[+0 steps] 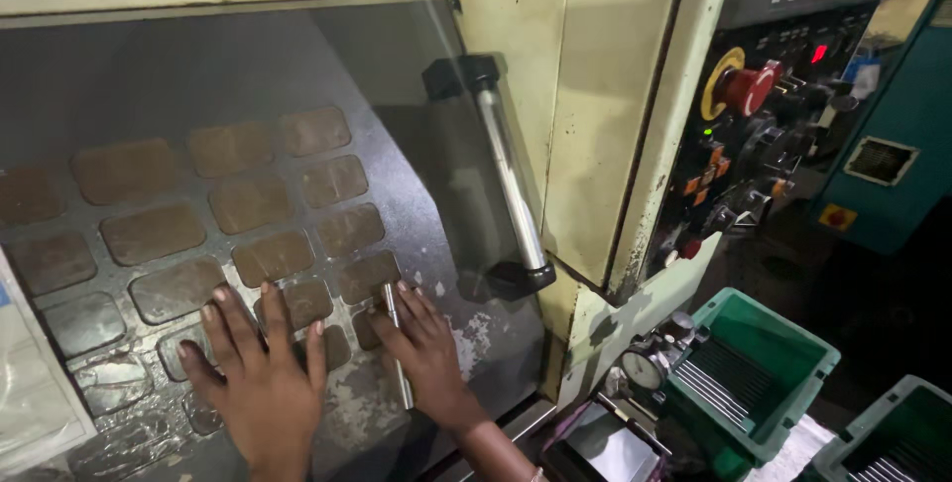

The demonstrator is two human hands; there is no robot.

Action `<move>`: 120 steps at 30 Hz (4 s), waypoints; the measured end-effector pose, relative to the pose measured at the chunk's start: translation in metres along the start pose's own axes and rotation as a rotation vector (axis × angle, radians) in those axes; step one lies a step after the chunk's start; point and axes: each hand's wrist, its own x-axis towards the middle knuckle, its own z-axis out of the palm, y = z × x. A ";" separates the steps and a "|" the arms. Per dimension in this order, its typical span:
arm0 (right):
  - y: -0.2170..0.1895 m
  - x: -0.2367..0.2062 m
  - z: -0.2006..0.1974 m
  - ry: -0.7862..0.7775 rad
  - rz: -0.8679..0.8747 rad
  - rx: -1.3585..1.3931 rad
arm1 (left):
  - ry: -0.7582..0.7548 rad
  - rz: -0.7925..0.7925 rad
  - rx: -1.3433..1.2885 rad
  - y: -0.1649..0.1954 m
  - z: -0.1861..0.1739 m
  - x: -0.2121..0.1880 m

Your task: The person repeatedly measures cylindrical metal rods using a dial caliper. They open a machine door, insert a rod into the machine, close the door, then measure the rod with the caliper and place it into a green tray. This cycle is repeated multiple times.

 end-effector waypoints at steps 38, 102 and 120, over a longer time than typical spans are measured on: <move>0.002 -0.001 0.006 -0.003 0.037 -0.001 | -0.041 -0.009 -0.040 -0.001 0.000 0.002; 0.093 -0.198 -0.123 0.405 1.573 0.999 | -0.537 -0.653 -0.934 0.188 0.011 0.055; 0.140 -0.098 -0.112 -0.219 1.417 1.090 | -0.357 -0.800 -0.959 0.093 -0.034 0.051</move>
